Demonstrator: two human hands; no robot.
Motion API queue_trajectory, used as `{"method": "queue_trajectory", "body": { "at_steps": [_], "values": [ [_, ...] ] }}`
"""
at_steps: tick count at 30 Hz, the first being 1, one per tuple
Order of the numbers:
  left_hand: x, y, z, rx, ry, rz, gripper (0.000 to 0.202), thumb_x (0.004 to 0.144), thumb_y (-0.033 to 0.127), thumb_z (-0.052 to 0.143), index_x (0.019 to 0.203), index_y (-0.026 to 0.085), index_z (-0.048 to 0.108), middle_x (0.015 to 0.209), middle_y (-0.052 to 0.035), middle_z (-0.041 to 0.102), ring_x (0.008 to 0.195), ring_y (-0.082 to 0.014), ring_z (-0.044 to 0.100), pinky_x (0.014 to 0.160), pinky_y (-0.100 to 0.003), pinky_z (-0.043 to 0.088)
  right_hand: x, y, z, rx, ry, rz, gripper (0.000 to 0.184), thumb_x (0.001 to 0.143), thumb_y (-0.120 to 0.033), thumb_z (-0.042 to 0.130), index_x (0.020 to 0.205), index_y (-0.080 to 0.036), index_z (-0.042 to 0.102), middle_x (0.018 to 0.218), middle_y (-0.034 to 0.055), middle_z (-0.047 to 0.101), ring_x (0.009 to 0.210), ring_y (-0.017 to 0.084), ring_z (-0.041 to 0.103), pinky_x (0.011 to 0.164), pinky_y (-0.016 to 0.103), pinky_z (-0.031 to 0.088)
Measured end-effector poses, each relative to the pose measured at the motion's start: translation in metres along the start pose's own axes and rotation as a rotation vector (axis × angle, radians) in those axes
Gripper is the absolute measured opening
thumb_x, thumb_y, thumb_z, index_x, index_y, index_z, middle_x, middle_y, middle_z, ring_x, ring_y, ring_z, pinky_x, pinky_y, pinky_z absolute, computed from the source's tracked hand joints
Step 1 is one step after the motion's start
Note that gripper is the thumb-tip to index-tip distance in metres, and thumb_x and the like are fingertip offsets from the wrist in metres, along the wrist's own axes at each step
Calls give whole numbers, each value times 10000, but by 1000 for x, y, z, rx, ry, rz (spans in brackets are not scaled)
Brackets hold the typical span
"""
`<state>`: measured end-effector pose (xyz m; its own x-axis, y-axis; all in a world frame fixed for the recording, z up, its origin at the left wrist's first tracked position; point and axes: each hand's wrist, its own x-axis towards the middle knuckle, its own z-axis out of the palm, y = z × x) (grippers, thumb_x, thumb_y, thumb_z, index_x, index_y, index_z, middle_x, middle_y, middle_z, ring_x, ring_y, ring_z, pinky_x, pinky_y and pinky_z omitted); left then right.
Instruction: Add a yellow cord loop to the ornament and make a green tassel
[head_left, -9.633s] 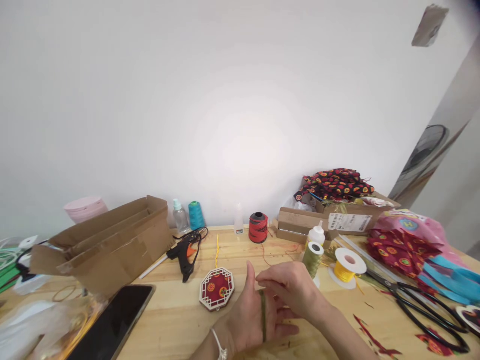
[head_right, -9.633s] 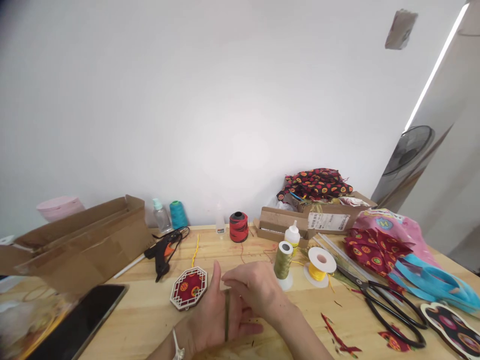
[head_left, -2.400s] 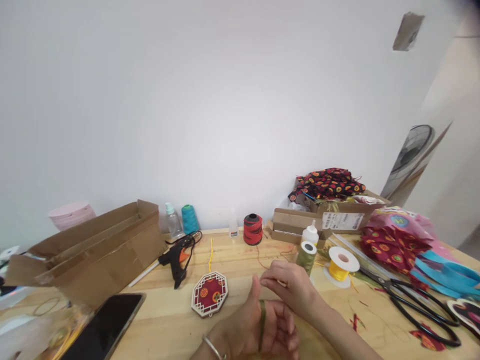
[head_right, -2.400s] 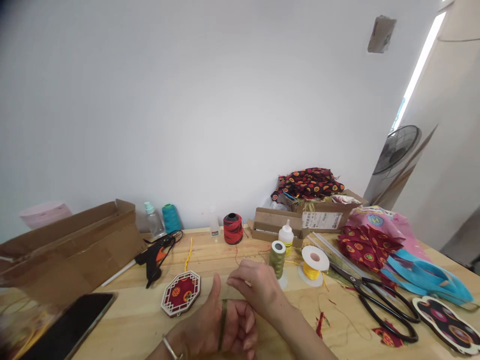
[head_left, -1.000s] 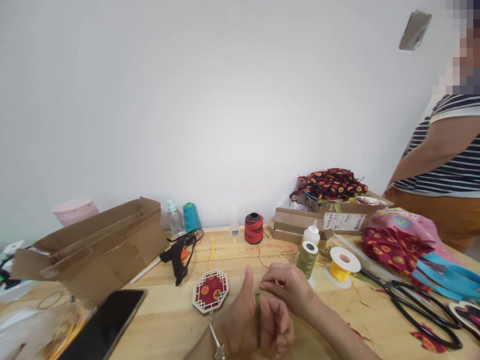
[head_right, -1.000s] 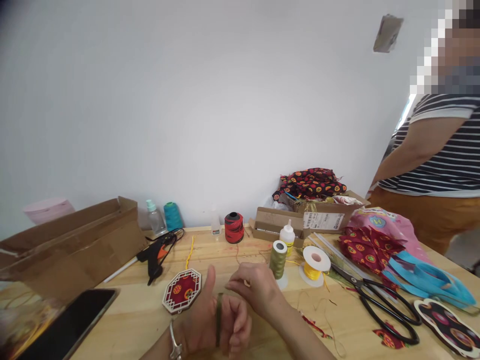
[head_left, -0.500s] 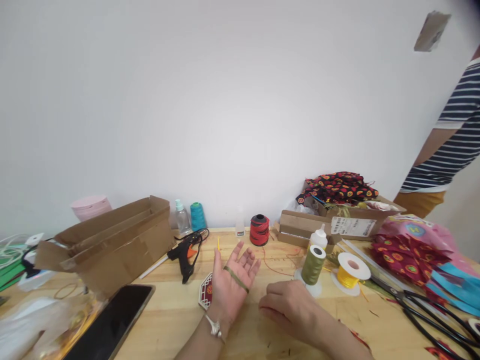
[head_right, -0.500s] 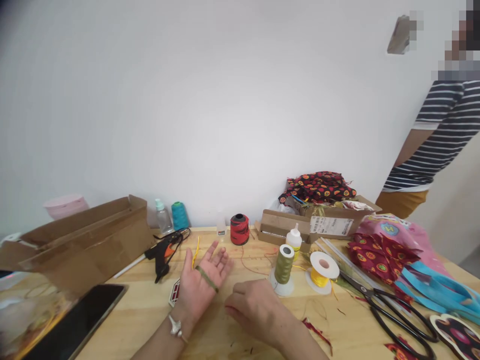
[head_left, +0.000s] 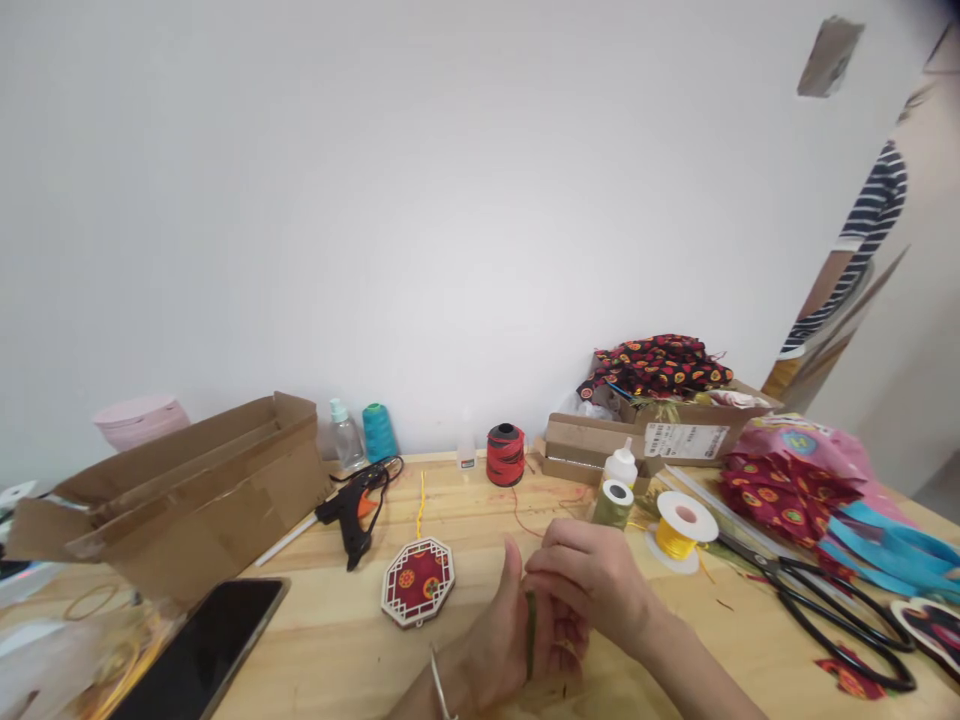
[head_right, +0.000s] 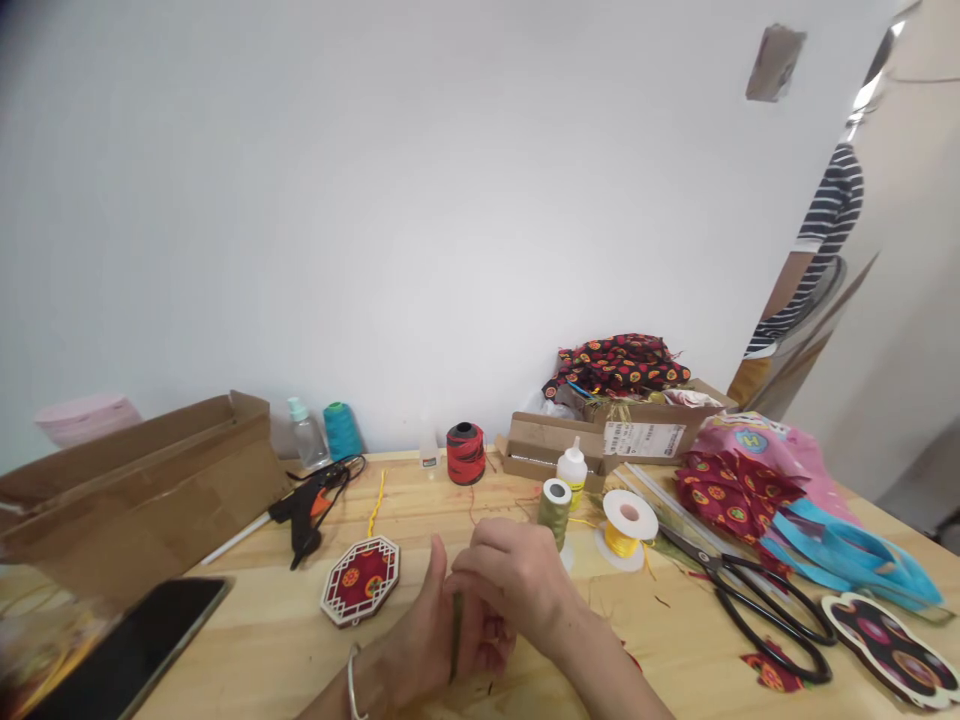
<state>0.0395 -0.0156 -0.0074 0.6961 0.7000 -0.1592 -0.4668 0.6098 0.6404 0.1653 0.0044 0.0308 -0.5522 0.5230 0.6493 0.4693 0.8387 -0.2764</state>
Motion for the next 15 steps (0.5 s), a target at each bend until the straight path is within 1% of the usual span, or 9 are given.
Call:
{"method": "queue_trajectory", "body": {
  "at_steps": [3,5,7,9,10,11,12,13,15],
  "values": [
    [-2,0,-1,29,-85,-64,885,541,788,63,685,79,572,612,-63,496,519,-130,461,495,-248,312,2,3,2,84,17,76,234,810,-294,473,687,-177,635,583,4,521,523,81,473,478,174,338],
    [-7,2,3,51,-136,-106,883,546,785,52,673,79,567,603,-70,501,506,-130,466,502,-254,317,2,5,5,124,-3,157,229,791,-309,502,661,-173,633,571,-2,518,527,84,476,480,174,341],
    [-14,6,8,51,-196,-147,892,559,777,33,639,68,569,591,-85,509,513,-140,485,524,-262,331,1,8,11,149,-70,236,198,769,-304,535,659,-174,635,574,-8,538,537,86,486,491,175,345],
    [-20,12,12,-9,-273,-123,908,557,778,19,623,65,577,573,-93,516,495,-151,495,519,-278,353,-2,10,19,154,-160,277,166,759,-261,547,652,-171,637,573,-14,567,533,86,492,496,175,345],
    [-22,16,13,-71,-300,-77,899,564,777,29,639,73,584,566,-86,518,483,-154,497,512,-289,368,-3,9,23,148,-196,286,163,753,-232,547,632,-165,634,559,-16,575,518,86,489,484,175,339],
    [-24,21,13,-150,-303,-7,873,587,767,54,676,86,592,570,-75,522,483,-154,501,512,-297,386,-5,8,26,141,-225,287,172,749,-204,538,609,-159,628,540,-19,578,501,85,484,468,175,329],
    [-25,27,11,-239,-281,81,825,621,746,94,727,102,598,584,-63,527,498,-149,508,526,-301,406,-6,6,30,134,-243,284,183,745,-180,527,590,-155,620,523,-21,577,485,83,479,454,174,317],
    [-25,33,8,-329,-236,176,760,661,715,144,792,120,598,616,-53,535,534,-144,519,567,-305,424,-7,4,32,129,-260,272,184,746,-165,513,593,-155,616,525,-22,582,483,83,480,449,174,308],
    [-25,45,-1,-470,-107,371,622,719,639,256,924,144,573,724,-54,554,655,-139,540,699,-312,426,-8,-1,34,104,-309,208,169,764,-169,488,658,-171,620,584,-21,605,513,83,500,463,176,304]
  ]
}}
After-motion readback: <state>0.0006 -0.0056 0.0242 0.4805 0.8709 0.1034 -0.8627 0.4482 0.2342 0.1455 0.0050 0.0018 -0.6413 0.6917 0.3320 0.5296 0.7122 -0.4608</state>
